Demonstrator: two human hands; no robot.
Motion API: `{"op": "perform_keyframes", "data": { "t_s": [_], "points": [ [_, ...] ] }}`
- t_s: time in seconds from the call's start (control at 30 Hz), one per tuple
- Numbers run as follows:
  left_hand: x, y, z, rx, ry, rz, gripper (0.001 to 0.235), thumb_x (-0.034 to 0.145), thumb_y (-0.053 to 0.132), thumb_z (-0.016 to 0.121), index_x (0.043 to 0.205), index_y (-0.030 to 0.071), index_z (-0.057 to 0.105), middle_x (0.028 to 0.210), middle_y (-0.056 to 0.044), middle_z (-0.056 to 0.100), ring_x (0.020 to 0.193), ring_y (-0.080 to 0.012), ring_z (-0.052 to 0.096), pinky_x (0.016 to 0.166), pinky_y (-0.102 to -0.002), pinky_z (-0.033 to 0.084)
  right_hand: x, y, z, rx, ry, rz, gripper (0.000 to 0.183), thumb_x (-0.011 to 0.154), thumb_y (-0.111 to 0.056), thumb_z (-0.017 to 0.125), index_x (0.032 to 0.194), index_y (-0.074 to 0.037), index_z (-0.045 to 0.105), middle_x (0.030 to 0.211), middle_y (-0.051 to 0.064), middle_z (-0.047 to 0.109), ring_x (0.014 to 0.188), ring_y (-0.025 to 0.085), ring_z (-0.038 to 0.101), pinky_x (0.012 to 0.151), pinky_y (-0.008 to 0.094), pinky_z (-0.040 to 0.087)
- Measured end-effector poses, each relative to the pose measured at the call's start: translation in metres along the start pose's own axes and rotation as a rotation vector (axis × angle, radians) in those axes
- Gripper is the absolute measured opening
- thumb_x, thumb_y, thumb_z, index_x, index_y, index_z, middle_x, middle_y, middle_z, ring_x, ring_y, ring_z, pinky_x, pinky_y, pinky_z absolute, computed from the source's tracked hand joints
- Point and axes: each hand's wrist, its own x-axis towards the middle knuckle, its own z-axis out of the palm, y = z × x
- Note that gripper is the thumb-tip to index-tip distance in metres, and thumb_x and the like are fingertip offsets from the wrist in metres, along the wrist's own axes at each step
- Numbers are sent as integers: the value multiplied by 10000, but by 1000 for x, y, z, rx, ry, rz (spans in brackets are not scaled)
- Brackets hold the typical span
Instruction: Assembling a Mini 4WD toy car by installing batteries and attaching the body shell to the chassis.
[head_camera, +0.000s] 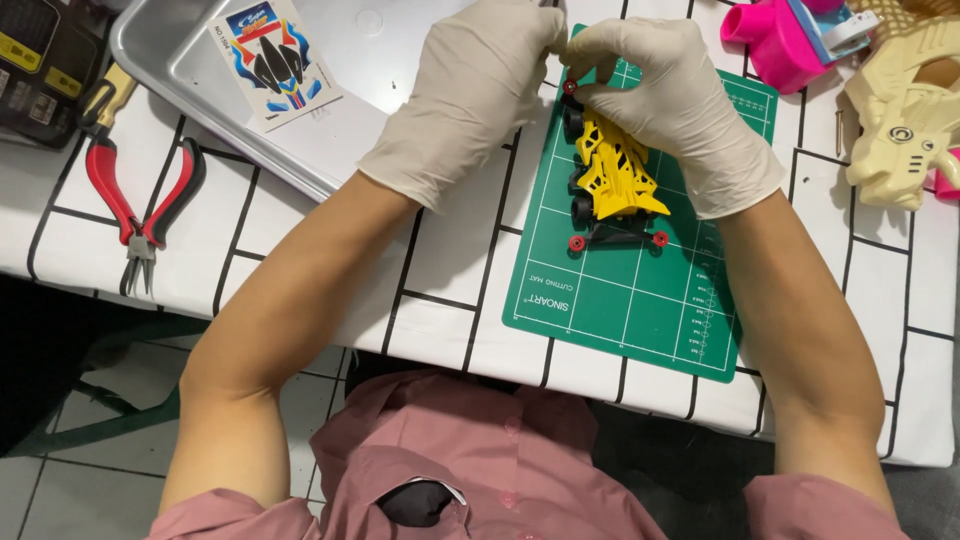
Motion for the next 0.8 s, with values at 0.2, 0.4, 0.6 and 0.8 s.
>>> {"op": "perform_keyframes", "data": {
  "t_s": [0.2,0.4,0.6,0.8],
  "points": [
    [-2,10,8,-470,137,-348,248,644,115,676,647,154,431,613,35,439,570,-134,355,453,-370,250,7,-9,1,51,-69,70,296,946,188,789,1202,91,677,1071,189,723,922,258,679,857,353,604],
    [-11,10,33,611,207,132,112,774,80,639,876,112,673,895,-72,507,749,-289,480,597,-387,364,5,-9,-1,-8,-93,127,304,929,165,820,1154,48,654,1058,152,703,912,239,667,807,340,589],
    [-12,14,33,678,93,129,102,800,135,665,767,225,698,918,-48,537,798,-279,497,615,-381,366,7,-15,-3,52,-110,162,334,919,183,777,1186,56,622,1089,162,688,924,238,645,810,336,578],
    [-12,12,37,678,63,155,222,679,25,629,739,235,672,849,-15,532,772,-257,467,608,-386,340,7,-15,-3,86,-103,194,343,882,192,757,1153,35,617,1030,131,699,923,210,672,830,320,595]
  ]
}}
